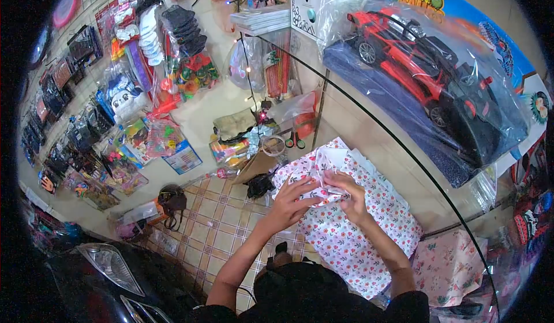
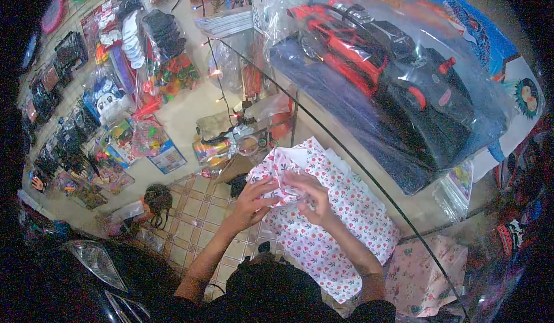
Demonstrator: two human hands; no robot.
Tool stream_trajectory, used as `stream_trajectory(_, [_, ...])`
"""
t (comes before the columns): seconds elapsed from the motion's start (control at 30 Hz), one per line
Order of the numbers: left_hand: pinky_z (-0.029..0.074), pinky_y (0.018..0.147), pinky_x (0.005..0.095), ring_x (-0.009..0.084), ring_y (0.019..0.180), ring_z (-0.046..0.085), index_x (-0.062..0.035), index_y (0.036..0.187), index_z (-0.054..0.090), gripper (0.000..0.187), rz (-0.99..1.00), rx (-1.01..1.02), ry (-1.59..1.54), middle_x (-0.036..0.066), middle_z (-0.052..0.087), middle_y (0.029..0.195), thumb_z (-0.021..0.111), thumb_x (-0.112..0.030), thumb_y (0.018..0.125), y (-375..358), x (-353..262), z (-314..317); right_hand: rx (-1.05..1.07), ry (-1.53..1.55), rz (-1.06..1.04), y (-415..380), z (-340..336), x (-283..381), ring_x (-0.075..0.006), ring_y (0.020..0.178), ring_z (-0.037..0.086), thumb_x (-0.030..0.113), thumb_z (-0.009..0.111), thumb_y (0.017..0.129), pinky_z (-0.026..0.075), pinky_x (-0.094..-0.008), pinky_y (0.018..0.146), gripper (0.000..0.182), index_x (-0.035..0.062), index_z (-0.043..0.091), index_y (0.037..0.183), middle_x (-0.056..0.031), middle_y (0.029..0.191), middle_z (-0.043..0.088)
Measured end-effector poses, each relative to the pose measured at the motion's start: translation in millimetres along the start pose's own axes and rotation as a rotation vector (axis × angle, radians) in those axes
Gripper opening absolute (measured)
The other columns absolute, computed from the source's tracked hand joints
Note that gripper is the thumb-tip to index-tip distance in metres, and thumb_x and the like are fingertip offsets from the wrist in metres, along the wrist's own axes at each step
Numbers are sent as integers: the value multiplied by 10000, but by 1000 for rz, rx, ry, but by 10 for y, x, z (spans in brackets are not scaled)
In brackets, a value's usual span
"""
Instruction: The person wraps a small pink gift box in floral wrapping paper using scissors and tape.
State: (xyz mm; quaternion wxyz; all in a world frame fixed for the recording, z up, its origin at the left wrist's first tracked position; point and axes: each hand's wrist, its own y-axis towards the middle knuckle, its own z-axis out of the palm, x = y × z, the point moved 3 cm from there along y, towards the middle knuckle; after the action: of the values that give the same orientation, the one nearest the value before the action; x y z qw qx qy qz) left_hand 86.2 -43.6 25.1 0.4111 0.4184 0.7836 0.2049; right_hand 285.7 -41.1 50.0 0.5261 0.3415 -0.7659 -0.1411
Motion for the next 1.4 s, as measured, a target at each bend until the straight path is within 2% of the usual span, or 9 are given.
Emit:
stream_trajectory(0.2, [329, 1016, 476, 301, 1289, 433, -219, 1130, 674, 460, -67, -15, -87, 77, 538, 1301, 639, -8, 723, 62, -24, -8, 74, -102, 2, 49, 20, 44, -311, 1318, 426, 403, 673, 805, 245, -480, 1118, 618, 3, 552, 1260, -192, 1383, 480])
stream_trajectory(0.5, [318, 1033, 461, 344, 1274, 406, -232, 1094, 708, 490, -1, 18, -135, 123, 469, 1292, 638, 20, 678, 89, 31, -5, 205, -152, 18, 112, 3, 150, -293, 1387, 318, 272, 744, 758, 186, -462, 1145, 662, 43, 512, 1334, -159, 1446, 415])
stream_trajectory(0.6, [307, 1048, 464, 351, 1274, 387, -223, 1188, 651, 575, -13, -11, -167, 128, 455, 1295, 646, 34, 673, 70, 22, -3, 229, -180, 10, 112, -1, 114, -294, 1381, 328, 242, 759, 741, 194, -460, 1143, 651, 57, 533, 1322, -143, 1447, 418])
stream_trajectory(0.7, [309, 1050, 463, 355, 1281, 368, -183, 1308, 546, 667, -42, -270, -322, 126, 454, 1291, 671, 24, 686, 20, 79, 28, 263, -203, 56, 117, -28, 137, -295, 1368, 348, 207, 768, 728, 224, -466, 1129, 597, 50, 578, 1271, -145, 1426, 445])
stream_trajectory(0.8, [313, 1052, 451, 342, 1290, 357, -136, 1383, 444, 711, -45, -114, -76, 128, 436, 1338, 687, -28, 723, 97, -10, -87, 241, -346, -14, 112, -49, 150, -286, 1309, 418, 258, 746, 780, 279, -457, 1094, 480, 20, 623, 1179, -129, 1396, 476])
stream_trajectory(1.0, [314, 1069, 437, 316, 1276, 393, -113, 1317, 528, 579, 4, 81, -43, 84, 473, 1373, 682, -108, 759, 201, 58, -129, 192, -279, 16, 149, -39, 197, -294, 1252, 460, 152, 789, 699, 310, -446, 1058, 395, 7, 662, 1044, -116, 1334, 512])
stream_trajectory(1.1, [313, 1076, 438, 319, 1273, 403, -118, 1289, 562, 543, -32, 84, -40, 75, 526, 1325, 682, -116, 760, 205, 32, -128, 177, -391, -23, 157, -105, 248, -279, 1192, 505, 156, 808, 682, 315, -428, 1048, 378, 12, 670, 1002, -118, 1246, 574])
stream_trajectory(1.3, [311, 1076, 433, 316, 1291, 394, -117, 1257, 580, 510, -41, 69, -75, 78, 562, 1289, 690, -128, 760, 188, 59, -129, -69, -221, 19, 144, -67, 248, -211, 946, 622, 132, 875, 587, 470, -333, 868, 423, 28, 677, 946, -93, 982, 665])
stream_trajectory(1.4, [295, 1083, 436, 317, 1301, 390, -103, 1189, 604, 429, -57, 44, -132, 73, 567, 1289, 683, -122, 767, 174, 80, -112, -168, -55, 185, 162, -45, 302, -214, 895, 645, 173, 869, 616, 473, -352, 843, 373, 49, 682, 914, -85, 919, 677])
